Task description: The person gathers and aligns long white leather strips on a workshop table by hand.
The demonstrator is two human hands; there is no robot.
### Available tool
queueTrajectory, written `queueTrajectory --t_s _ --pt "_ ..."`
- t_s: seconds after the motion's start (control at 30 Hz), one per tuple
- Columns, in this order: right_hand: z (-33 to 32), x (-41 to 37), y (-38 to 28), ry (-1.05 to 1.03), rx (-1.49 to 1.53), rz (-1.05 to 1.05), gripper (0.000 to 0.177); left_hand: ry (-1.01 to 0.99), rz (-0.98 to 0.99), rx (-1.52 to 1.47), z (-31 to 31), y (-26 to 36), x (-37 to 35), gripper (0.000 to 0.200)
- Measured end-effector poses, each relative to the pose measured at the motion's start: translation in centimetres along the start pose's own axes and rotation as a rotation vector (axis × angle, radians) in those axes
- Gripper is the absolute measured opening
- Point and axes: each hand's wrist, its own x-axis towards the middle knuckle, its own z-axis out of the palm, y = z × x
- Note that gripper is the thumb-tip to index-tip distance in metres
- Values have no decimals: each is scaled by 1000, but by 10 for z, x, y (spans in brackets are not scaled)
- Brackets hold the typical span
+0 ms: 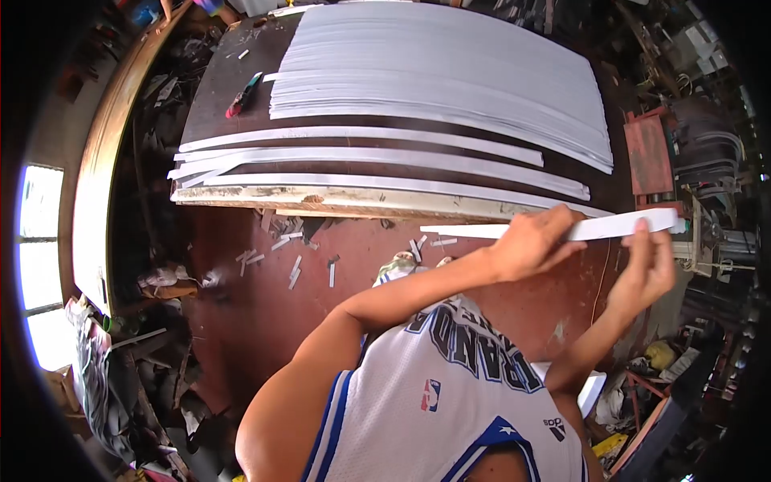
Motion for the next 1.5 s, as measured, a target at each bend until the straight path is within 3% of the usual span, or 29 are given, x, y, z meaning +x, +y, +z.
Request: queueTrajectory --t_s 0.07,0.17,0.27,0.33,0.53,0.63,0.73,0.83,0.87,0.9,0.93,1.03,1.1,1.13,1.17,1.2,1.33,1.5 --pt "-27 27 14 44 -19 -16 13 19 37 21 -2 -15 -13 35" --pt "-86 72 60 114 140 12 13 -78 -134 140 -7 -40 -51 33" --pt "-149 113 107 147 193 4 21 13 -147 250 -8 -73 -94 28" --pt "-222 148 169 59 193 60 28 -22 -205 366 -16 -95 -123 32" --pt "-269 177 220 105 -53 111 35 -30 -346 583 -80 -118 -179 25" --pt "-306 199 281 5 -65 151 35 -37 -361 760 -121 -129 -217 21" --pt "-308 207 314 -9 -54 236 34 20 -420 894 -179 -117 -235 18" --pt "-256 192 295 174 83 499 32 -58 -531 1071 -261 -108 -256 23" --pt "-259 194 317 178 83 566 34 -44 -490 1134 -293 -114 -268 25" --pt "-252 190 328 187 135 613 37 -112 -575 1190 -322 -104 -266 29" --pt "-247 185 345 181 138 645 40 -48 -597 1247 -345 -102 -263 31" --pt "-217 154 376 132 206 730 43 -112 -687 1446 -432 -107 -270 19" --pt "-177 126 381 127 252 820 41 -123 -526 1641 -486 -115 -270 17" --pt "-171 118 412 140 263 852 41 -255 -572 1677 -490 -110 -258 11" --pt "-149 107 406 140 266 877 41 -279 -428 1724 -503 -114 -252 6" --pt "-137 99 418 117 262 921 39 -206 -582 1703 -511 -118 -243 7" --pt "-97 64 430 103 213 1031 36 -328 -439 1754 -527 -144 -226 11" --pt "-110 46 440 206 147 1121 27 -415 -425 1706 -493 -153 -209 8"
